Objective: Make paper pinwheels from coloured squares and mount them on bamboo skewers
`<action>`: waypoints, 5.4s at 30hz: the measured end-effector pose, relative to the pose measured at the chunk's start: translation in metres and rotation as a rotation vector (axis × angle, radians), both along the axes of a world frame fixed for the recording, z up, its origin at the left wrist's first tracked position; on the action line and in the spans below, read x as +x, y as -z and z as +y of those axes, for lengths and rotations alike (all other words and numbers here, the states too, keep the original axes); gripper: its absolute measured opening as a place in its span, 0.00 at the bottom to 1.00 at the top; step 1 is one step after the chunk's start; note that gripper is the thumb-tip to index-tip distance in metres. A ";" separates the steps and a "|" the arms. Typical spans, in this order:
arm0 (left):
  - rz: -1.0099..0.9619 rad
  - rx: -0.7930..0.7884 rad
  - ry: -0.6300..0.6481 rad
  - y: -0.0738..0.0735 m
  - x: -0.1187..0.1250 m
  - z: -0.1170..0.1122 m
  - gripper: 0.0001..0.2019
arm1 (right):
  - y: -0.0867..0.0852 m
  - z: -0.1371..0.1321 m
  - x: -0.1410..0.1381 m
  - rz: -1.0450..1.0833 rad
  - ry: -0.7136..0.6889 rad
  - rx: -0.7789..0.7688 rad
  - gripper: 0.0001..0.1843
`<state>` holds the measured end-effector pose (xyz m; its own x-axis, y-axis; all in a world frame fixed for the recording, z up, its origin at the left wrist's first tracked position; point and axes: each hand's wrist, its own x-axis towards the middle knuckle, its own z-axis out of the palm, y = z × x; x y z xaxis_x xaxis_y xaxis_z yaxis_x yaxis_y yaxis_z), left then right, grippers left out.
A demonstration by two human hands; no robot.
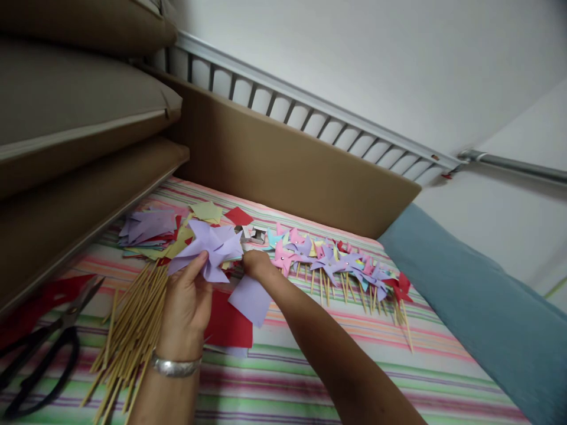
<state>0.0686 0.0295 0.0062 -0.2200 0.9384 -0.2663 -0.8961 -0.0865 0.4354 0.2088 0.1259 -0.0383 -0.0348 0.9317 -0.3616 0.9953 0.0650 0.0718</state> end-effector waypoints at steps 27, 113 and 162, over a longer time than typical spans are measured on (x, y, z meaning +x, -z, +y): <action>0.119 0.008 0.199 0.012 0.029 -0.006 0.06 | 0.022 -0.161 0.114 0.717 0.452 -0.007 0.07; 0.663 0.087 0.684 0.060 0.130 -0.054 0.09 | 0.001 -0.195 0.114 0.996 0.274 0.676 0.04; 0.781 0.155 0.737 0.057 0.125 -0.053 0.07 | 0.007 -0.190 0.123 1.427 0.527 0.381 0.04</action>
